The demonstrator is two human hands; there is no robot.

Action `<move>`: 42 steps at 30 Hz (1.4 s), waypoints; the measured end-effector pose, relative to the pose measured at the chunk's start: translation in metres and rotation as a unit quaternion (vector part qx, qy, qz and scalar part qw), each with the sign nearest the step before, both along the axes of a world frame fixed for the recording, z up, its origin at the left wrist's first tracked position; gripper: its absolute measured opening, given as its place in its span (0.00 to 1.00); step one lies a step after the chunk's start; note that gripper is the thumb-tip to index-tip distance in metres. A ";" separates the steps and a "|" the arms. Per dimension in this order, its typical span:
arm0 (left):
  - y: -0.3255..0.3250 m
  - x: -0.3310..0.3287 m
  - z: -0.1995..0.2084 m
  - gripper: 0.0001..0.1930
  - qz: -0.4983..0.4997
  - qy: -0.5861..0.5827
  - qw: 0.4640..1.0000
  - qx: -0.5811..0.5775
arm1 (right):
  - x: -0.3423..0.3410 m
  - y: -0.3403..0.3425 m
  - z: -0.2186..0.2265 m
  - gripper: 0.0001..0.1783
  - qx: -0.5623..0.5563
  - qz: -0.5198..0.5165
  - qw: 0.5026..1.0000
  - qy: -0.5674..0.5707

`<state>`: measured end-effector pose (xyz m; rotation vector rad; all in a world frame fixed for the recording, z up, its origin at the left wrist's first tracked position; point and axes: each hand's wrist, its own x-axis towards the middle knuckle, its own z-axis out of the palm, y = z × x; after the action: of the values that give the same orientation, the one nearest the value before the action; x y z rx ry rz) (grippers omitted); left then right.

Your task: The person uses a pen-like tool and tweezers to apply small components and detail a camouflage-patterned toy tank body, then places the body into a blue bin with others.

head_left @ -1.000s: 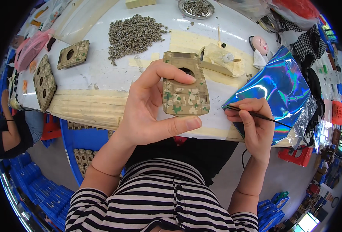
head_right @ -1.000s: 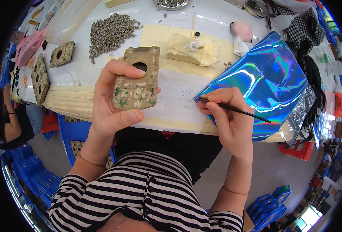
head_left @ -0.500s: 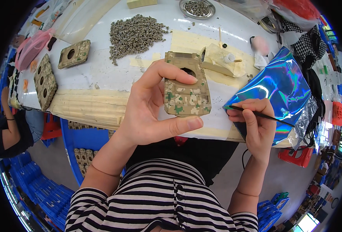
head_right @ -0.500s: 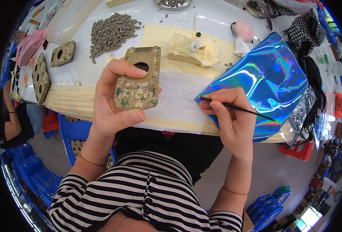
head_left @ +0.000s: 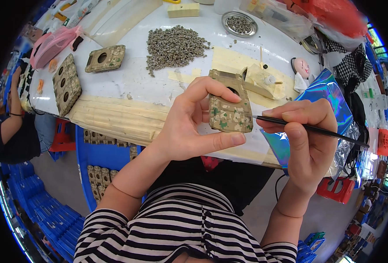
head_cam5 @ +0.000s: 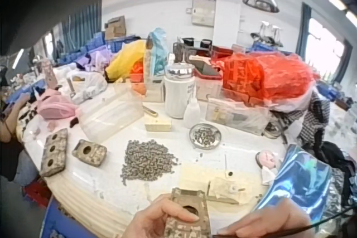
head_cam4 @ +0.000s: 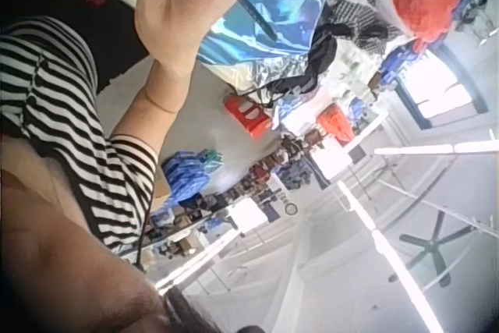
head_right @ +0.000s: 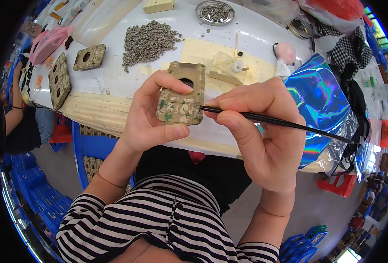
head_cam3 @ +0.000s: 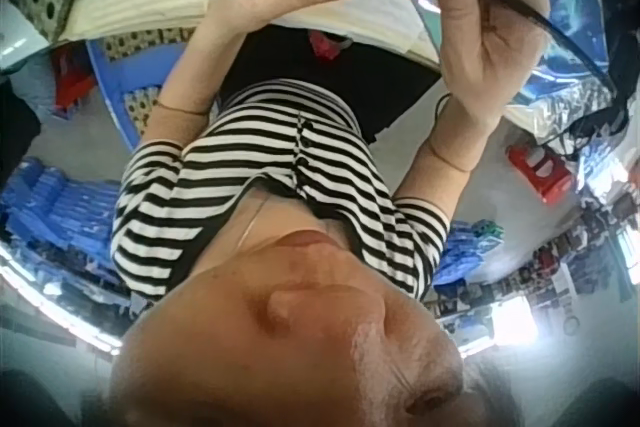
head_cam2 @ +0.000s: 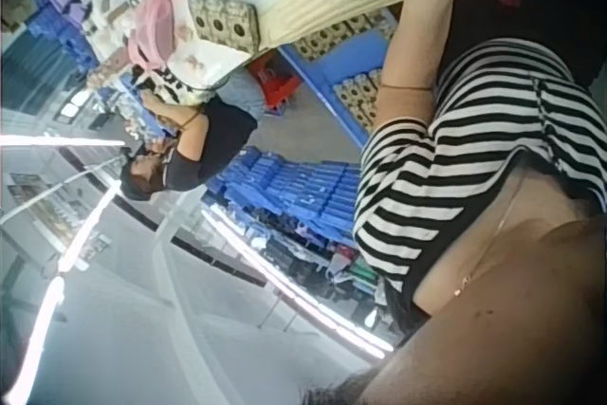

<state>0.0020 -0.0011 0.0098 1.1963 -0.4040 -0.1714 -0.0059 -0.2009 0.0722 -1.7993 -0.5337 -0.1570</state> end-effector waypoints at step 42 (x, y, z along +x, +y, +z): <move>-0.002 0.000 -0.008 0.25 0.009 0.006 1.000 -0.009 | 0.007 0.018 0.002 0.06 -0.004 -0.001 1.000 -0.017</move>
<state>0.0024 -0.0026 0.0023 1.1794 -0.3833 -0.1590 0.0013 -0.1834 0.0739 -1.8069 -0.5582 -0.1868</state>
